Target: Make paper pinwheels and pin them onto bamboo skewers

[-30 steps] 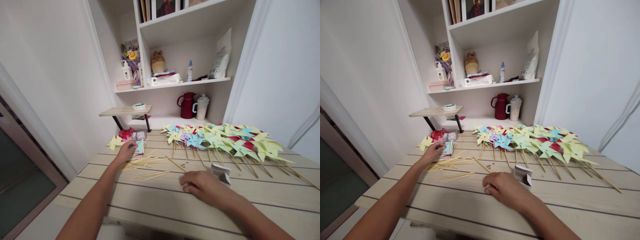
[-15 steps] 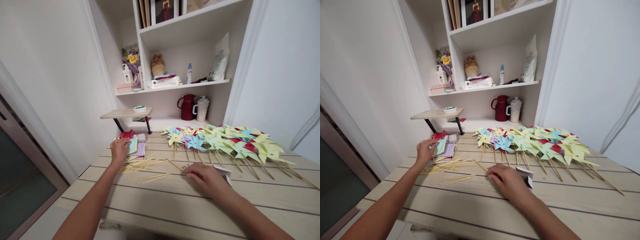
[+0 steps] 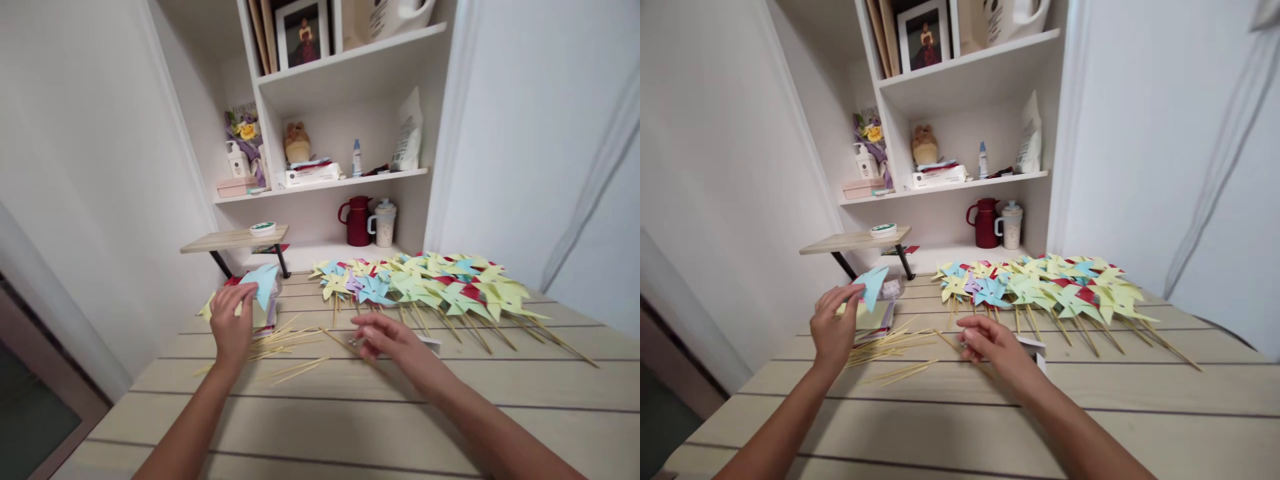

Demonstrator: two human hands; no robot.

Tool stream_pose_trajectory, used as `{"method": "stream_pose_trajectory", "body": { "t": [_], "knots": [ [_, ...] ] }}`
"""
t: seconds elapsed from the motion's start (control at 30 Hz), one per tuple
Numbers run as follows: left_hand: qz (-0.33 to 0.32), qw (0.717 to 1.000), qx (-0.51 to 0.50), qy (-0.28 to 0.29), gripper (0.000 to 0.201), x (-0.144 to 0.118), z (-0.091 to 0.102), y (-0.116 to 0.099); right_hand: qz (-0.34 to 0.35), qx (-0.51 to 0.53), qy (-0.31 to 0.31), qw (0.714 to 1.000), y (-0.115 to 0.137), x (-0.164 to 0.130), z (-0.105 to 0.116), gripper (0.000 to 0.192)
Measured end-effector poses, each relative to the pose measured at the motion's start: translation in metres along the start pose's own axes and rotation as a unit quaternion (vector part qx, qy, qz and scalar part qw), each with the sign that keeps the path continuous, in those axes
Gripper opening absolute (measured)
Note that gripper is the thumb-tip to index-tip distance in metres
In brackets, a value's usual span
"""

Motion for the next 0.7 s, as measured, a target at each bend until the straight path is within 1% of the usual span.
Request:
{"method": "stream_pose_trajectory", "body": {
  "t": [0.03, 0.1, 0.13, 0.17, 0.2, 0.23, 0.27, 0.33, 0.37, 0.4, 0.43, 0.47, 0.53, 0.57, 0.6, 0.63, 0.67, 0.7],
  "knots": [
    [-0.074, 0.997, -0.010, 0.016, 0.014, -0.001, -0.002, -0.027, -0.003, 0.054, -0.008, 0.999, 0.002, 0.000, 0.001, 0.041],
    [-0.206, 0.974, -0.027, 0.086, 0.023, -0.012, -0.013, -0.077, -0.016, 0.136, -0.012, 0.990, 0.004, -0.001, -0.001, 0.048],
    [-0.253, 0.960, -0.041, 0.113, 0.030, -0.019, -0.019, -0.097, -0.009, 0.175, -0.007, 0.985, 0.007, -0.002, -0.004, 0.051],
    [-0.286, 0.948, -0.071, 0.120, 0.034, -0.027, -0.024, -0.113, 0.001, 0.212, 0.000, 0.977, 0.009, -0.003, -0.008, 0.055],
    [-0.295, 0.938, -0.119, 0.139, 0.036, -0.033, -0.030, -0.124, 0.008, 0.240, 0.012, 0.971, 0.012, -0.003, -0.013, 0.057],
    [-0.266, 0.930, -0.181, 0.176, 0.035, -0.037, -0.040, -0.130, 0.017, 0.258, 0.005, 0.966, 0.014, -0.003, -0.016, 0.056],
    [-0.209, 0.921, -0.249, 0.216, 0.033, -0.040, -0.051, -0.131, 0.029, 0.273, -0.013, 0.961, 0.015, -0.003, -0.018, 0.053],
    [-0.071, 0.884, -0.363, 0.285, 0.028, -0.045, -0.075, -0.128, 0.054, 0.304, -0.076, 0.948, 0.017, -0.002, -0.017, 0.046],
    [-0.010, 0.863, -0.401, 0.306, 0.027, -0.049, -0.085, -0.125, 0.057, 0.315, -0.103, 0.942, 0.017, -0.002, -0.015, 0.042],
    [0.034, 0.848, -0.424, 0.316, 0.027, -0.053, -0.092, -0.123, 0.055, 0.317, -0.129, 0.938, 0.015, -0.002, -0.013, 0.039],
    [0.058, 0.842, -0.434, 0.315, 0.028, -0.056, -0.097, -0.121, 0.052, 0.312, -0.149, 0.937, 0.014, -0.002, -0.009, 0.036],
    [0.066, 0.848, -0.430, 0.303, 0.028, -0.058, -0.100, -0.118, 0.047, 0.301, -0.165, 0.938, 0.013, -0.002, -0.005, 0.034],
    [0.068, 0.881, -0.394, 0.252, 0.030, -0.063, -0.101, -0.110, 0.033, 0.274, -0.175, 0.945, 0.010, -0.001, 0.001, 0.034],
    [0.078, 0.898, -0.371, 0.221, 0.032, -0.065, -0.101, -0.105, 0.027, 0.261, -0.170, 0.950, 0.008, 0.000, 0.004, 0.034],
    [0.104, 0.907, -0.355, 0.198, 0.036, -0.068, -0.102, -0.099, 0.022, 0.249, -0.161, 0.955, 0.007, 0.001, 0.005, 0.035],
    [0.143, 0.905, -0.354, 0.187, 0.042, -0.071, -0.105, -0.092, 0.018, 0.238, -0.151, 0.959, 0.006, 0.002, 0.006, 0.035],
    [0.191, 0.892, -0.367, 0.183, 0.048, -0.074, -0.109, -0.086, 0.015, 0.227, -0.144, 0.963, 0.006, 0.004, 0.007, 0.035],
    [0.242, 0.871, -0.388, 0.179, 0.055, -0.077, -0.113, -0.080, 0.016, 0.214, -0.141, 0.967, 0.007, 0.006, 0.008, 0.034]
  ]
}}
Point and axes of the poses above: each hand's wrist, its own x-axis towards the middle knuckle, its own z-axis out of the back of the hand, y = z × x, the point moved 6 cm from there along x, towards the middle knuckle, and after that the axes turned 4 degrees about y, right-handed, at the moved point
